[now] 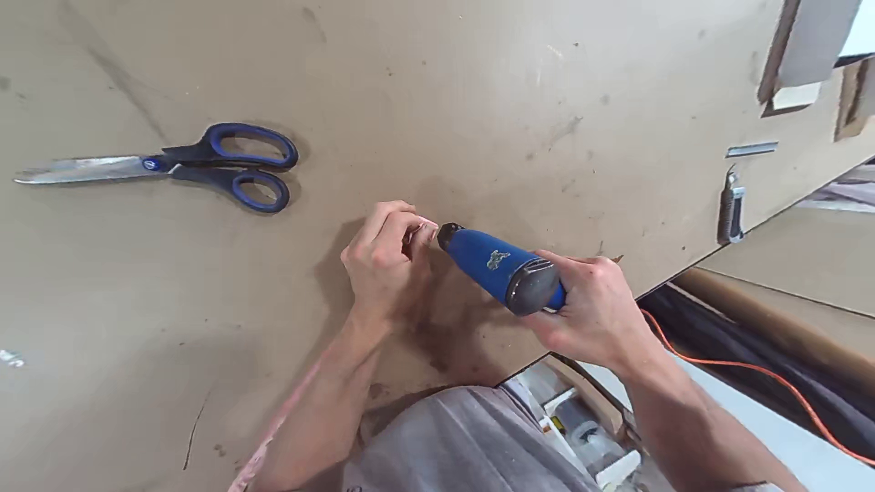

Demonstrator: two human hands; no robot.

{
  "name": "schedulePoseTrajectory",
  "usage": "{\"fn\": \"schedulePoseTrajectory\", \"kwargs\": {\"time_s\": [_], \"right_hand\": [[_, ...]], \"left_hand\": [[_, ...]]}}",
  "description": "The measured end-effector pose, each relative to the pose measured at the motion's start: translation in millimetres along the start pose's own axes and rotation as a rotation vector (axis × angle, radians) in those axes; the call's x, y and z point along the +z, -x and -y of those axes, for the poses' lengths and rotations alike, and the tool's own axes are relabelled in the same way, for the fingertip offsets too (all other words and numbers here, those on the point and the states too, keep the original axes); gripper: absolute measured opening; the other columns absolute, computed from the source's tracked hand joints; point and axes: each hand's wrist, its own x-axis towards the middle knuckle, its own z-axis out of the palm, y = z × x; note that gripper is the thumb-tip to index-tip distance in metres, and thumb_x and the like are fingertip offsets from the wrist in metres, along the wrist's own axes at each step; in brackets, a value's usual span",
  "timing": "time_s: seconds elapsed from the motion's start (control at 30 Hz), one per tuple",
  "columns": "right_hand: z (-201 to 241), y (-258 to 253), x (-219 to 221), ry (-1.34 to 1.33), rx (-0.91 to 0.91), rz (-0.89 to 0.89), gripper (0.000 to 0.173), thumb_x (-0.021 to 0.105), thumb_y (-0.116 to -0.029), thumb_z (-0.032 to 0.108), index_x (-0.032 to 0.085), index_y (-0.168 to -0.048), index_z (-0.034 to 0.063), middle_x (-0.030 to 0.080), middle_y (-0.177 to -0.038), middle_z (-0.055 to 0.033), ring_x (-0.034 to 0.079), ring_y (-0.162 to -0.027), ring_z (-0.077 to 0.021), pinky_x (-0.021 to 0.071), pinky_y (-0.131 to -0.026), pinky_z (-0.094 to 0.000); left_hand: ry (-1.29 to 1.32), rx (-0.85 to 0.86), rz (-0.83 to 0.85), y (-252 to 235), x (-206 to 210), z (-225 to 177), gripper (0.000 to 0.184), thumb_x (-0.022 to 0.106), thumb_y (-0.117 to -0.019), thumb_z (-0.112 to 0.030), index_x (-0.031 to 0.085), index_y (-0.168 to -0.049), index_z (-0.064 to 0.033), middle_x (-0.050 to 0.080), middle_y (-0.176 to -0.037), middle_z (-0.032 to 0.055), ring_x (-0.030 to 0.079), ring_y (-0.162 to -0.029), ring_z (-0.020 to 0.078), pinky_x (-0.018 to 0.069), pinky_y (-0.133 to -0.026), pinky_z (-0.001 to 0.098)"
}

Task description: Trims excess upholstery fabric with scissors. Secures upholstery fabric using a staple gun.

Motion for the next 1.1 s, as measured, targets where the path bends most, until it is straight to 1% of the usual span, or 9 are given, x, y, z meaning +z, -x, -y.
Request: {"fn": "schedulePoseTrajectory", "kwargs": {"time_s": [0.2, 0.37, 0.5, 0.67, 0.8, 0.87, 0.93, 1.0, 1.1], "right_hand": [[5, -3, 4, 0.023, 0.021, 0.041, 0.032, 0.065, -0.086, 0.039, 0.076, -0.106, 0.016, 0.071, -0.076, 0.0025, 0.066, -0.067, -0.0047, 0.0514, -0.058, -0.0302], [19, -7, 18, 0.096, 0.083, 0.039, 0.032, 0.066, -0.0819, 0.036, 0.075, -0.103, 0.0143, 0.071, -0.073, 0.0003, 0.067, -0.065, -0.0117, 0.0502, -0.055, -0.0373], [7, 11, 8, 0.096, 0.169, -0.01, 0.033, 0.066, -0.0873, 0.04, 0.073, -0.106, 0.0143, 0.071, -0.076, 0.0, 0.068, -0.068, -0.0122, 0.0532, -0.058, -0.0388], [-33, 26, -7, 0.277, 0.347, -0.078, 0.053, 0.06, -0.0912, 0.042, 0.061, -0.131, 0.0076, 0.071, -0.089, -0.016, 0.069, -0.079, -0.0355, 0.0509, -0.065, -0.0593], [-54, 18, 8, 0.189, 0.367, -0.138, 0.07, 0.065, -0.0892, 0.025, 0.043, -0.154, 0.0095, 0.066, -0.122, -0.0234, 0.066, -0.109, -0.0427, 0.0504, -0.088, -0.0664], [-60, 14, 17, 0.158, 0.355, -0.178, 0.073, 0.069, -0.0896, 0.027, 0.041, -0.155, 0.0091, 0.064, -0.126, -0.0249, 0.064, -0.114, -0.044, 0.0497, -0.092, -0.0667], [-66, 12, 27, 0.152, 0.334, -0.201, 0.075, 0.073, -0.0899, 0.029, 0.041, -0.154, 0.0075, 0.061, -0.129, -0.0269, 0.06, -0.118, -0.0464, 0.0486, -0.095, -0.0665], [-69, 11, 34, 0.183, 0.318, -0.211, 0.075, 0.076, -0.0892, 0.03, 0.044, -0.153, 0.0075, 0.057, -0.133, -0.0288, 0.056, -0.122, -0.0495, 0.0479, -0.095, -0.0678], [-53, 17, 39, 0.213, 0.254, -0.291, 0.061, 0.071, -0.0914, 0.03, 0.054, -0.144, 0.0058, 0.054, -0.138, -0.0287, 0.051, -0.127, -0.0509, 0.0459, -0.096, -0.0681]], "left_hand": [[0.011, -0.052, 0.039, -1, 0, -1, 0.019, 0.064, -0.0986, -0.027, 0.073, -0.093, -0.0114, 0.074, -0.111, 0.0041, 0.072, -0.092, 0.0138, 0.0572, -0.073, 0.0322], [0.023, -0.08, 0.046, -1, -3, 0, 0.017, 0.064, -0.099, -0.023, 0.074, -0.093, -0.01, 0.074, -0.111, 0.0054, 0.072, -0.092, 0.0142, 0.058, -0.073, 0.0327], [0.022, -0.111, 0.066, -3, -5, 0, 0.019, 0.061, -0.099, -0.023, 0.073, -0.094, -0.0085, 0.073, -0.109, 0.006, 0.071, -0.088, 0.0157, 0.0572, -0.071, 0.0355], [0.077, -0.083, 0.134, -8, -11, 1, 0.022, 0.059, -0.1005, -0.025, 0.073, -0.103, -0.0074, 0.072, -0.114, 0.0074, 0.07, -0.083, 0.0127, 0.0589, -0.07, 0.0319], [-0.084, -0.169, 0.314, 35, -70, -9, 0.066, 0.056, -0.0978, -0.054, 0.053, -0.144, -0.0067, 0.054, -0.149, 0.0147, 0.068, -0.111, 0.0244, 0.0598, -0.089, 0.046], [-0.274, -0.22, 0.328, 87, -102, -12, 0.09, 0.061, -0.0867, -0.07, 0.049, -0.148, -0.0061, 0.052, -0.151, 0.0192, 0.06, -0.126, 0.0354, 0.052, -0.098, 0.0587], [-0.437, -0.244, 0.307, 140, -119, -11, 0.097, 0.069, -0.0786, -0.071, 0.05, -0.148, -0.0056, 0.052, -0.15, 0.0222, 0.056, -0.131, 0.042, 0.0484, -0.1, 0.065], [-0.534, -0.268, 0.253, 181, -121, -10, 0.081, 0.074, -0.0835, -0.053, 0.054, -0.143, -0.0026, 0.058, -0.143, 0.0237, 0.06, -0.126, 0.0444, 0.05, -0.098, 0.0643], [-0.597, -0.218, 0.118, 207, -113, 0, 0.044, 0.065, -0.0957, -0.029, 0.065, -0.128, 0.0, 0.07, -0.125, 0.0204, 0.07, -0.111, 0.0391, 0.0563, -0.093, 0.0555]]}}
